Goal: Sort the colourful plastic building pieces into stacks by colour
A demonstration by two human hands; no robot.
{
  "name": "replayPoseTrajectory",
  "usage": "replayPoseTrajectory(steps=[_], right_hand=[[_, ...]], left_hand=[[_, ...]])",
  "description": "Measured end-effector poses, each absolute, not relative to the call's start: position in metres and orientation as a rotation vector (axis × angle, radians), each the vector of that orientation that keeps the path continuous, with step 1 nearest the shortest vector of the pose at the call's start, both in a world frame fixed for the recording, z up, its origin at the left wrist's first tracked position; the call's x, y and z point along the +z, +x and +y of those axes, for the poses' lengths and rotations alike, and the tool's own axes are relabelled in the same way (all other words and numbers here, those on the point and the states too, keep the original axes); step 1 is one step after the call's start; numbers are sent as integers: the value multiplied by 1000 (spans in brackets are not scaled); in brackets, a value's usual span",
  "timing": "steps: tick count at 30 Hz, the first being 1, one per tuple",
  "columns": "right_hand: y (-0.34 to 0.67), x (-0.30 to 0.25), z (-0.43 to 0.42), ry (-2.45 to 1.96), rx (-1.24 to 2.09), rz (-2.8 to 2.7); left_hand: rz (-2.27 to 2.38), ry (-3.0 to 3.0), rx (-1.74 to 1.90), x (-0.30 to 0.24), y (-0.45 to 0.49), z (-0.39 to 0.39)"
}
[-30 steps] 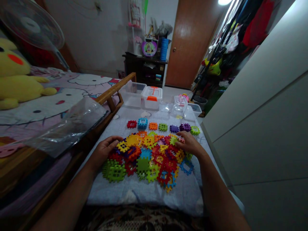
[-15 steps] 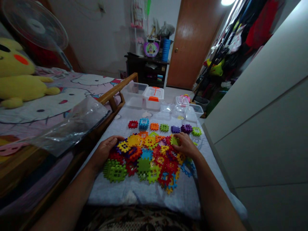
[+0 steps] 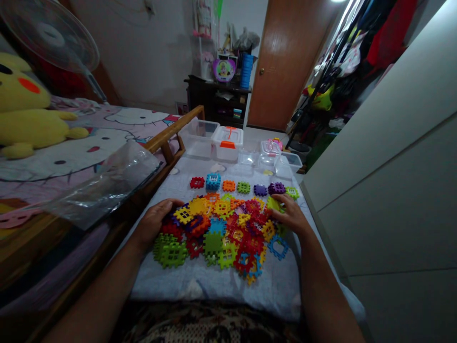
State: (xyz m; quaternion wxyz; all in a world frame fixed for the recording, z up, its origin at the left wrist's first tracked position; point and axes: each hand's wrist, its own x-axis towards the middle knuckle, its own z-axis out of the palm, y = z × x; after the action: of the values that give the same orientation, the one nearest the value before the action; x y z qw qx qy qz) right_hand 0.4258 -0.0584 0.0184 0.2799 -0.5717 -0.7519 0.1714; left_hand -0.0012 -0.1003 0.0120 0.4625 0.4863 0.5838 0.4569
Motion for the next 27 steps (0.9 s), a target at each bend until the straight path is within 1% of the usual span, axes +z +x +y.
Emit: replayPoseTrajectory(steps=[11,18,27], right_hand=[[476,17,-57,-1726,389,-1678],[488,6,-56,-1748,517,-1763],[445,18,-60,-1618,566,-1931]], left_hand=[[1511,1191,1105,8,-2,-91],[1501,1159,980,20,-4,-67],[1487,1371,1076,14,2,-45]])
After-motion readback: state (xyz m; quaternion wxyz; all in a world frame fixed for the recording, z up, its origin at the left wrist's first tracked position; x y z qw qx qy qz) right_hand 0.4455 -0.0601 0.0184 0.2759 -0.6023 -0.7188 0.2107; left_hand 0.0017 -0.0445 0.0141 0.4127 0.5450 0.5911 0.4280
